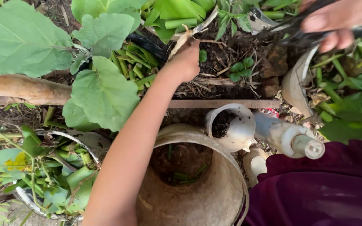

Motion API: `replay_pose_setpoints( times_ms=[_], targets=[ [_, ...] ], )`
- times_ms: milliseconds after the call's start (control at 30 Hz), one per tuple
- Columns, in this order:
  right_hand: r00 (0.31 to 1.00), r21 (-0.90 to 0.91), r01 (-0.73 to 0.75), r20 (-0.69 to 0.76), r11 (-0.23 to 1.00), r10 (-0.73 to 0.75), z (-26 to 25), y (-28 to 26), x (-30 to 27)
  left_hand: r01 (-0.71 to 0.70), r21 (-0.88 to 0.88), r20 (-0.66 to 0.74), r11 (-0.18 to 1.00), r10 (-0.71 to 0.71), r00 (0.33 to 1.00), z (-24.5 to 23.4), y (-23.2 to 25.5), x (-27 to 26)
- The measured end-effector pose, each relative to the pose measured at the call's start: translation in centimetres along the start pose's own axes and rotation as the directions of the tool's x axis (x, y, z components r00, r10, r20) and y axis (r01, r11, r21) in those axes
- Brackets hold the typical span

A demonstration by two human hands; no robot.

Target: The recorder is harvesting plant stalks and cutting them into uniform lengths using a knife in an outdoor garden.

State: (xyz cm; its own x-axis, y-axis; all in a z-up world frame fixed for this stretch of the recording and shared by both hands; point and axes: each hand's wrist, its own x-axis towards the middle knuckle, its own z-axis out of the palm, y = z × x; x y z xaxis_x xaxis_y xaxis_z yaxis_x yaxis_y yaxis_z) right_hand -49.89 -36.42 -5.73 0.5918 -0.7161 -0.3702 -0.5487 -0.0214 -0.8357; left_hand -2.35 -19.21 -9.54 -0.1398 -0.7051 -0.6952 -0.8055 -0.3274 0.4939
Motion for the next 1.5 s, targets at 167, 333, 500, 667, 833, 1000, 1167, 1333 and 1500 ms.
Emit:
replay_pose_setpoints(
  times_ms=[167,333,500,667,833,1000,1167,1333,1500],
  targets=[
    [0.997,0.019,0.048,-0.055,0.999,-0.047,15.7,-20.5,1.4,-0.216,-0.004,-0.152,0.976,0.213,0.965,2.6,-3.0,2.1],
    [0.982,0.137,0.168,-0.108,0.976,-0.154,19.0,-24.4,1.8,-0.137,-0.033,0.037,0.990,0.139,0.990,4.3,-1.1,-0.8],
    [0.965,0.088,0.254,-0.089,0.963,-0.247,20.8,-27.7,1.1,-0.202,0.106,0.094,0.974,0.193,0.977,6.8,-0.4,-0.8],
    [0.971,0.079,0.238,-0.030,0.968,-0.237,22.4,-29.2,1.2,-0.231,0.269,0.230,0.935,0.171,0.958,7.6,0.0,-1.4],
    [0.959,-0.071,0.283,-0.006,0.957,-0.284,25.6,-26.3,3.6,-0.237,0.295,0.226,0.925,0.174,0.958,7.8,-0.2,-1.1],
    [0.920,-0.409,0.344,-0.034,0.845,-0.391,28.6,-23.3,6.1,-0.235,0.281,0.240,0.930,0.169,0.956,7.4,-0.1,-1.4],
    [0.922,-0.557,0.342,0.044,0.757,-0.384,30.2,-19.4,10.1,-0.240,0.284,0.261,0.928,0.166,0.951,7.4,-0.1,-1.3],
    [0.967,-0.531,0.251,0.098,0.809,-0.235,31.8,-12.6,15.4,-0.222,0.305,0.279,0.926,0.136,0.951,6.8,0.4,-1.7],
    [0.975,-0.624,0.222,0.145,0.749,-0.167,32.3,-9.0,18.1,-0.232,0.314,0.283,0.921,0.143,0.949,6.7,0.2,-1.7]
  ],
)
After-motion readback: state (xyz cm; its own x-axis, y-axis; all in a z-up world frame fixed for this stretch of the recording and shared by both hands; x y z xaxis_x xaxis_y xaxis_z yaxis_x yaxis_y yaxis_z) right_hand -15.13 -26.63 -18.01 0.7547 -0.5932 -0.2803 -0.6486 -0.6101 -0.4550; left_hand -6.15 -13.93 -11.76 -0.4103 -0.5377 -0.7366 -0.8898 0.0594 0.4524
